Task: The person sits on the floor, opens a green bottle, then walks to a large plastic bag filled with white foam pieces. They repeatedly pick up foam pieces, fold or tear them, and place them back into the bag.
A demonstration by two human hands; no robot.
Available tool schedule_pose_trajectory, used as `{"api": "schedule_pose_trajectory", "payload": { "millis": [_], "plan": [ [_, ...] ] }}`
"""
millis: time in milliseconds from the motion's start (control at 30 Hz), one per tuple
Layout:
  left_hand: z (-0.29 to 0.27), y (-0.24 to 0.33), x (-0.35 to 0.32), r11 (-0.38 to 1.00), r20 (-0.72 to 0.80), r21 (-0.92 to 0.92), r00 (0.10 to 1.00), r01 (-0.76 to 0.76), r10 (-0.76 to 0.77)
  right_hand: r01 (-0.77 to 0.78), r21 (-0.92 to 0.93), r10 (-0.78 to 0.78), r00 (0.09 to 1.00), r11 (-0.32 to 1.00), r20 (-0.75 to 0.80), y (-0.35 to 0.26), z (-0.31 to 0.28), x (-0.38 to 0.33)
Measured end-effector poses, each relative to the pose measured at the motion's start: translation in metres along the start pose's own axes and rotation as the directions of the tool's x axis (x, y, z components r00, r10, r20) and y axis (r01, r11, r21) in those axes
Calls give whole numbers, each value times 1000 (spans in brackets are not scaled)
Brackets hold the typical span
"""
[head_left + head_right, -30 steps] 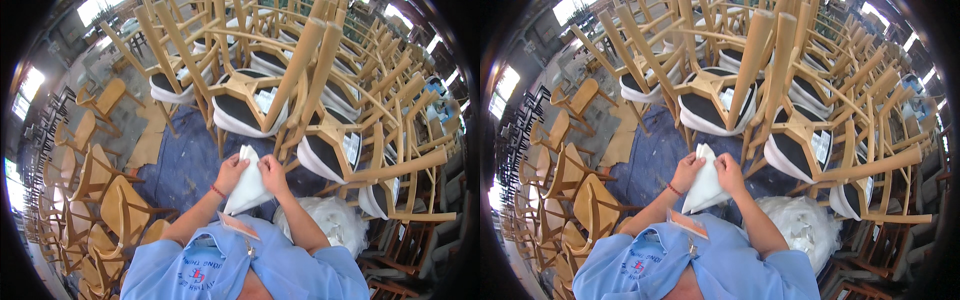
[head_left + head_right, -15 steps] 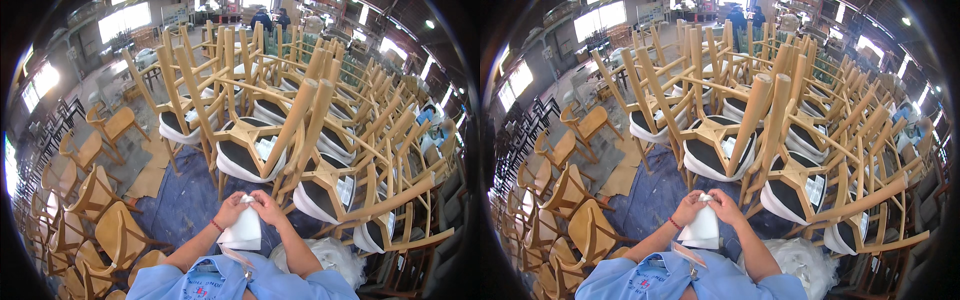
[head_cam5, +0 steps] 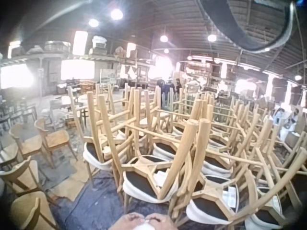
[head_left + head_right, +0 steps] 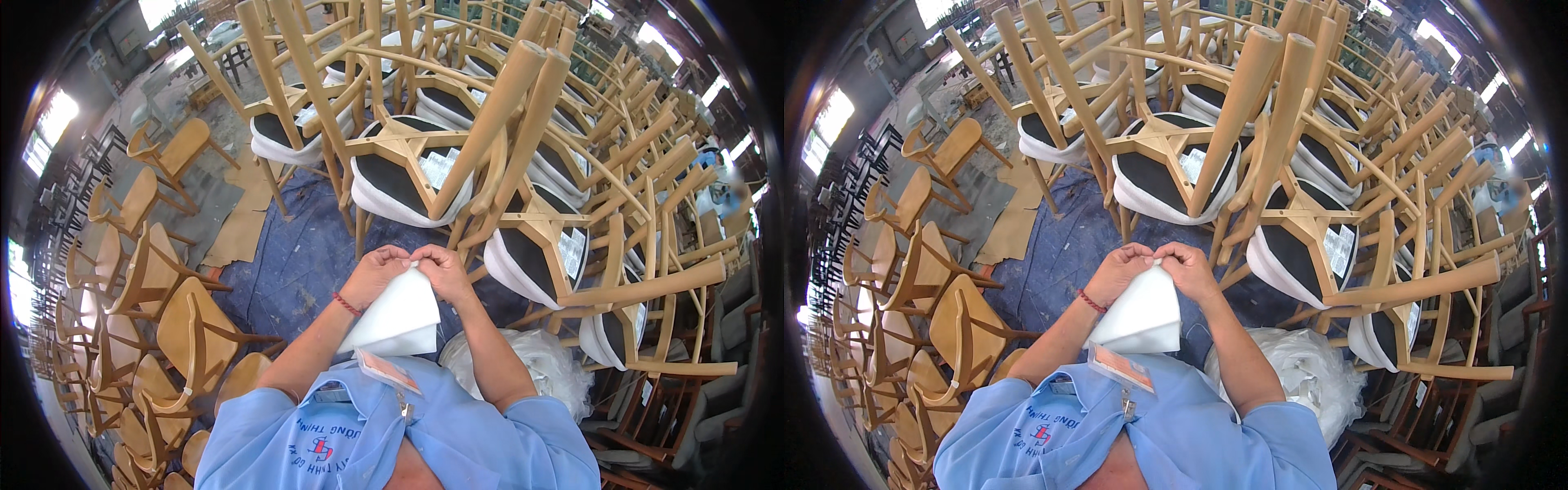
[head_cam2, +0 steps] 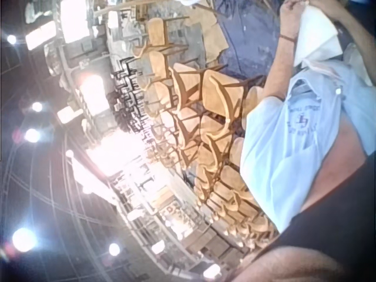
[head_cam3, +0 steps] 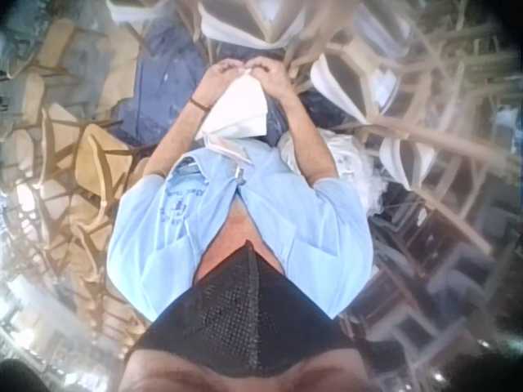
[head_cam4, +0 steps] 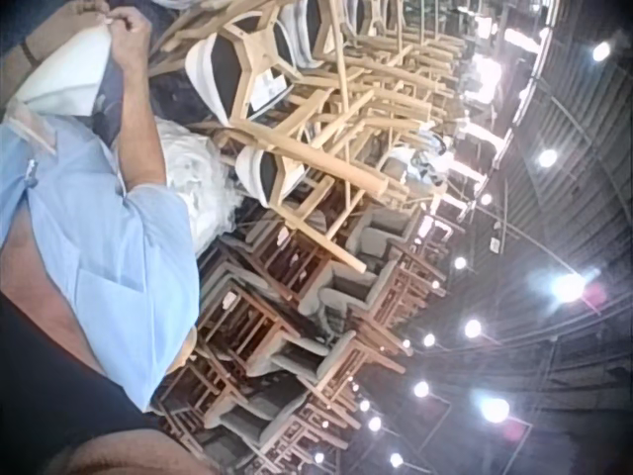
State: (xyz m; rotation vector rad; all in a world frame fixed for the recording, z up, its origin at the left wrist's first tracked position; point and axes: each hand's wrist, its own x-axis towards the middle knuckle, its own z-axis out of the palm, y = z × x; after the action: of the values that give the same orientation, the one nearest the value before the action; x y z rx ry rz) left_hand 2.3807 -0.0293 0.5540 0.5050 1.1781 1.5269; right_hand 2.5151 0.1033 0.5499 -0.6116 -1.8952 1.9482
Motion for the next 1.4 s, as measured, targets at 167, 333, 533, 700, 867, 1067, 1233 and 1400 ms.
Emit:
{"api": "schedule_pose_trajectory", "payload": {
  "millis": [167,333,533,700,867,1067,1233,1400],
  "plan": [
    [2,-1,4,985,9,120,992,-126,126,-32,112,25,998,993,60,-2,-5,-1],
    [5,0,3,876,-25,409,956,-256,291,-177,175,176,984,969,22,-12,2,-1],
    [5,-5,10,951,-49,291,991,-107,127,-162,156,162,987,974,14,3,-3,-1],
    [-1,-13,13,980,-80,165,989,-106,121,-71,-24,70,997,997,-33,5,6,-2],
    [-5,-21,11,970,-68,128,974,-208,218,-36,6,36,999,999,28,0,8,-2],
    [1,-3,8,980,41,150,991,-129,124,71,27,-70,997,997,-46,15,3,-6],
    [0,7,3,988,17,156,1000,4,-7,41,80,-38,998,996,-46,13,4,-5],
    [1,5,3,976,-19,213,999,36,-33,-22,88,24,1000,996,-18,13,1,-5]
  ]
}}
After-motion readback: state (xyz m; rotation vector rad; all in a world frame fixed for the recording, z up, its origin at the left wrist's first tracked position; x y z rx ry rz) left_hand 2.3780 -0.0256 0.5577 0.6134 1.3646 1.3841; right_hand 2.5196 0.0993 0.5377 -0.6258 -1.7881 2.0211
